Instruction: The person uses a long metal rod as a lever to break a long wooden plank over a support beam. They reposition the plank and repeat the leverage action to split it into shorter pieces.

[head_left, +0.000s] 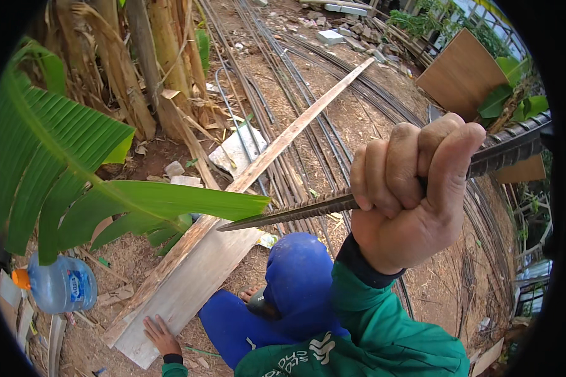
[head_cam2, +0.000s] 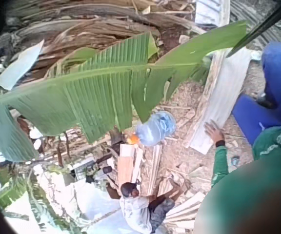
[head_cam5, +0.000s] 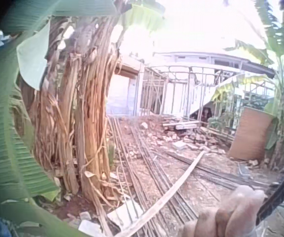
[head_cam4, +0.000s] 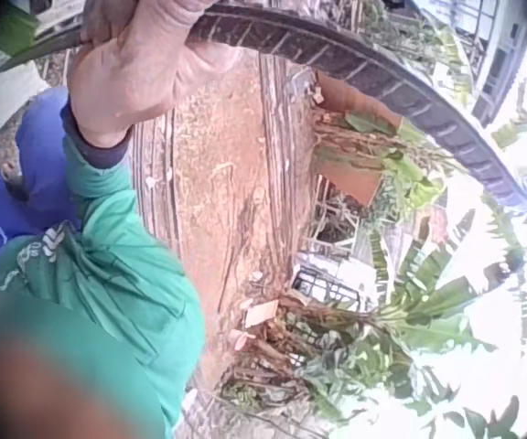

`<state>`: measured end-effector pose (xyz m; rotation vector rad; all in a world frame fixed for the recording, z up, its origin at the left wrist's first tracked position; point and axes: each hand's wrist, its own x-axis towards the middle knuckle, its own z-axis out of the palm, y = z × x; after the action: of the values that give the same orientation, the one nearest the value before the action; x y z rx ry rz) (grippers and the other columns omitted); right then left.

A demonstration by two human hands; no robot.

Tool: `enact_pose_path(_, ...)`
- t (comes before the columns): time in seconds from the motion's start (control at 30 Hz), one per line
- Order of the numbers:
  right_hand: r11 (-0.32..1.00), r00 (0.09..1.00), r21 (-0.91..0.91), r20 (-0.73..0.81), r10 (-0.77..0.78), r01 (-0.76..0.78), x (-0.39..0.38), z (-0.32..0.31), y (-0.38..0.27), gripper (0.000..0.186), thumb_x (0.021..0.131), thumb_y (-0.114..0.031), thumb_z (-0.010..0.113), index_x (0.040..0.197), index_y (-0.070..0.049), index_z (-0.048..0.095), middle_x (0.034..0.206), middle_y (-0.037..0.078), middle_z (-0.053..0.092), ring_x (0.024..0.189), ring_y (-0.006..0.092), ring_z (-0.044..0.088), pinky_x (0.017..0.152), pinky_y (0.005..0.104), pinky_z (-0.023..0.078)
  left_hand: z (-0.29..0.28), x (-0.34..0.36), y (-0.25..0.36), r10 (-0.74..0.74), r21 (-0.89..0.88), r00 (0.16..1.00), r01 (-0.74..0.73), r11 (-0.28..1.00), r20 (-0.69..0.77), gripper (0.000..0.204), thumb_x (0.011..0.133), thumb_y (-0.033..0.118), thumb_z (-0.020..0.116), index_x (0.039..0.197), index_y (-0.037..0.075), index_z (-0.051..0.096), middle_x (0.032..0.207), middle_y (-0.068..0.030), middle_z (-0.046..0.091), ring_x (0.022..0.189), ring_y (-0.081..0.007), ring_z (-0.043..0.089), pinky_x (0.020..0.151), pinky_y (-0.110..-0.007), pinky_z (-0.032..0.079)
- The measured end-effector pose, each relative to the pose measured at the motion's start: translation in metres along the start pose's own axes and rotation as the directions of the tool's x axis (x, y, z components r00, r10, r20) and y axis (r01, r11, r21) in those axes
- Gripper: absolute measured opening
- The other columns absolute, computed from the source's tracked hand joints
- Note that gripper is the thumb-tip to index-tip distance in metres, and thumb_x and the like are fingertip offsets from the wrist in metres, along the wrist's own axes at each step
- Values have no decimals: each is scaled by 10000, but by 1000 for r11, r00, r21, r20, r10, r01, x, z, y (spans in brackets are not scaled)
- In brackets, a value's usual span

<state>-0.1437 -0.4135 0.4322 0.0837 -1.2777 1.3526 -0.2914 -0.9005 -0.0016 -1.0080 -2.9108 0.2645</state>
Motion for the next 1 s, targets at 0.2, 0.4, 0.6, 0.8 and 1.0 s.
enact_pose_path(0.2,998,996,-56,-82,-35,31,32,-50,-18,387,1063,-384,382,771,-132,399,537,-57,290,399,55,226,371,231,272,-58,-1,-11,9,-153,972,28,988,235,892,702,-157,480,1534,6,203,1601,-258,115,1485,-433,106,1170,-587,146)
enact_pose_path(0.4,980,980,-199,-198,-33,-7,108,-86,-126,385,1060,-384,394,768,-142,461,553,-52,300,424,60,259,399,243,287,-196,37,-70,327,-623,919,-125,772,220,480,738,-110,498,1207,-58,586,1091,-334,620,1049,-501,580,881,-467,492)
enact_pose_path(0.6,846,968,-529,-241,-67,-73,171,-113,-288,400,1054,-355,421,705,-161,432,559,-45,319,450,64,268,434,234,271,-286,10,-46,279,-388,621,44,920,732,244,730,79,736,854,-58,576,857,-310,614,854,-494,601,758,-523,476)
enact_pose_path(0.8,736,950,-665,-294,-103,-126,207,-146,-402,393,1062,-353,407,737,-132,408,565,-39,300,443,72,257,422,238,266,-349,-75,28,280,-456,711,65,887,646,282,728,125,769,814,-20,544,826,-271,570,870,-475,572,770,-534,453)
enact_pose_path(1.0,641,936,-742,-335,-104,-195,227,-214,-445,350,1052,-267,468,750,-105,399,559,-33,290,441,51,235,401,212,214,-411,-130,95,222,-518,777,152,842,589,225,738,25,652,957,-27,653,862,-323,628,886,-503,602,788,-536,485)
